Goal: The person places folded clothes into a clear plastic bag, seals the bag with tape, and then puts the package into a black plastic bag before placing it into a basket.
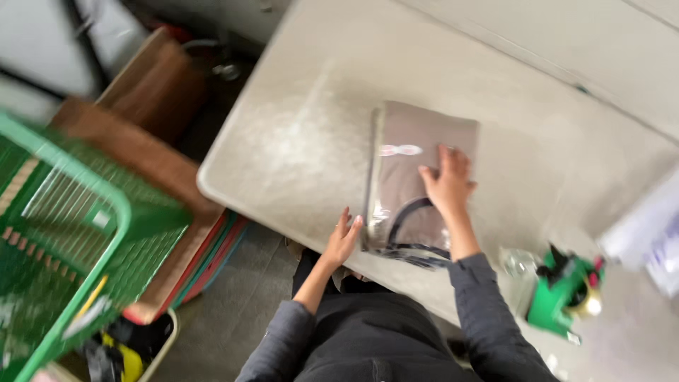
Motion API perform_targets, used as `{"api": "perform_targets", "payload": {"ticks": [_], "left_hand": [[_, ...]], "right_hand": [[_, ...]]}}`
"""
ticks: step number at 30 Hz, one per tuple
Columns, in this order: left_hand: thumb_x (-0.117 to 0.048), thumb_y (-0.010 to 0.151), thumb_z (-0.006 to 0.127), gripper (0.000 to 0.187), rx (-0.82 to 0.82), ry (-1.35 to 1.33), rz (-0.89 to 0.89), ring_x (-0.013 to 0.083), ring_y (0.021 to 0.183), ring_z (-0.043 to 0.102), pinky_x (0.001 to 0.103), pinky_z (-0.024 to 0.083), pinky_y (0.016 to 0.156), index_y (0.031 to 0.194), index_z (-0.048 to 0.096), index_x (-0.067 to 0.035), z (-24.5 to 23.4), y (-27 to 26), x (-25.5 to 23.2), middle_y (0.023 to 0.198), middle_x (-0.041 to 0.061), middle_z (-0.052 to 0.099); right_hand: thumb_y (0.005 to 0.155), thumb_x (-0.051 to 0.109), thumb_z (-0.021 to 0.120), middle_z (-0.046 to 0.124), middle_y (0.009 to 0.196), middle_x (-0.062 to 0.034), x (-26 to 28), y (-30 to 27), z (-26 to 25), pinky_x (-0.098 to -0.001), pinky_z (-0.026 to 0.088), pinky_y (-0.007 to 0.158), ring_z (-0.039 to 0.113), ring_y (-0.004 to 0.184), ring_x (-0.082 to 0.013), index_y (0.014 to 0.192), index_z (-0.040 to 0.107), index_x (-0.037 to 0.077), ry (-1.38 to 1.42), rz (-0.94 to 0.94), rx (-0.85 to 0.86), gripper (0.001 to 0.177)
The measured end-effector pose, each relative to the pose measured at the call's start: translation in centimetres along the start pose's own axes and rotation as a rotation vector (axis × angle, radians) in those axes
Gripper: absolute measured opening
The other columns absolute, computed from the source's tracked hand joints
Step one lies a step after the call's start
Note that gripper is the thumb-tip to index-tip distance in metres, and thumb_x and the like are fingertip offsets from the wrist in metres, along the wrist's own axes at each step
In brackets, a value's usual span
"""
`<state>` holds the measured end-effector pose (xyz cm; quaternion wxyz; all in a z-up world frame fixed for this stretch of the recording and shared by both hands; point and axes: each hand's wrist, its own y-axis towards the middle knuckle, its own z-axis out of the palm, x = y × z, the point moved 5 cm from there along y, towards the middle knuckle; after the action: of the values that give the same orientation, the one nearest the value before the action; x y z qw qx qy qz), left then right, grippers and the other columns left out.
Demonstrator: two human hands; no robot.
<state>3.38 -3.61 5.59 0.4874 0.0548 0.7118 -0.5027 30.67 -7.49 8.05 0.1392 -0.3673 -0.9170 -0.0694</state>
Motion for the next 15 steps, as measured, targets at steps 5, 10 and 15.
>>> {"api": "perform_targets", "payload": {"ticks": [5, 10, 15], "left_hand": [[-0.024, 0.097, 0.042, 0.035, -0.200, -0.094, 0.438, 0.0359, 0.104, 0.061, 0.048, 0.044, 0.092, 0.117, 0.063, -0.005, -10.6, -9.9, -2.9, 0.112, 0.021, 0.064], [-0.014, 0.083, 0.067, 0.011, -0.848, -0.114, 0.692, 0.0268, 0.090, 0.066, 0.037, 0.047, 0.086, 0.075, 0.073, -0.008, -23.8, -21.8, -1.6, 0.095, 0.011, 0.072], [-0.007, 0.088, 0.065, 0.004, -1.649, 0.034, 0.629, 0.0244, 0.096, 0.060, 0.032, 0.045, 0.080, 0.085, 0.064, -0.005, -33.4, -32.6, 6.2, 0.091, 0.009, 0.064]], "right_hand": [[0.070, 0.011, 0.073, 0.050, 0.121, -0.0245, 13.5, -1.6, 0.5, -0.0526, 0.036, 0.096, 0.046, 0.116, -0.0405, 0.124, 0.052, 0.003, 0.293, -0.519, -0.294, 0.059], [0.075, 0.014, 0.073, 0.045, 0.130, -0.0277, 33.6, -9.1, 4.9, -0.0501, 0.033, 0.103, 0.041, 0.123, -0.0441, 0.126, 0.048, -0.001, 0.778, -0.890, 0.234, 0.059], [0.082, 0.032, 0.066, 0.036, 0.143, -0.0144, 49.6, -14.2, 5.8, -0.0466, 0.027, 0.108, 0.034, 0.132, -0.0350, 0.130, 0.051, 0.016, 0.690, -1.097, 0.377, 0.053]]}}
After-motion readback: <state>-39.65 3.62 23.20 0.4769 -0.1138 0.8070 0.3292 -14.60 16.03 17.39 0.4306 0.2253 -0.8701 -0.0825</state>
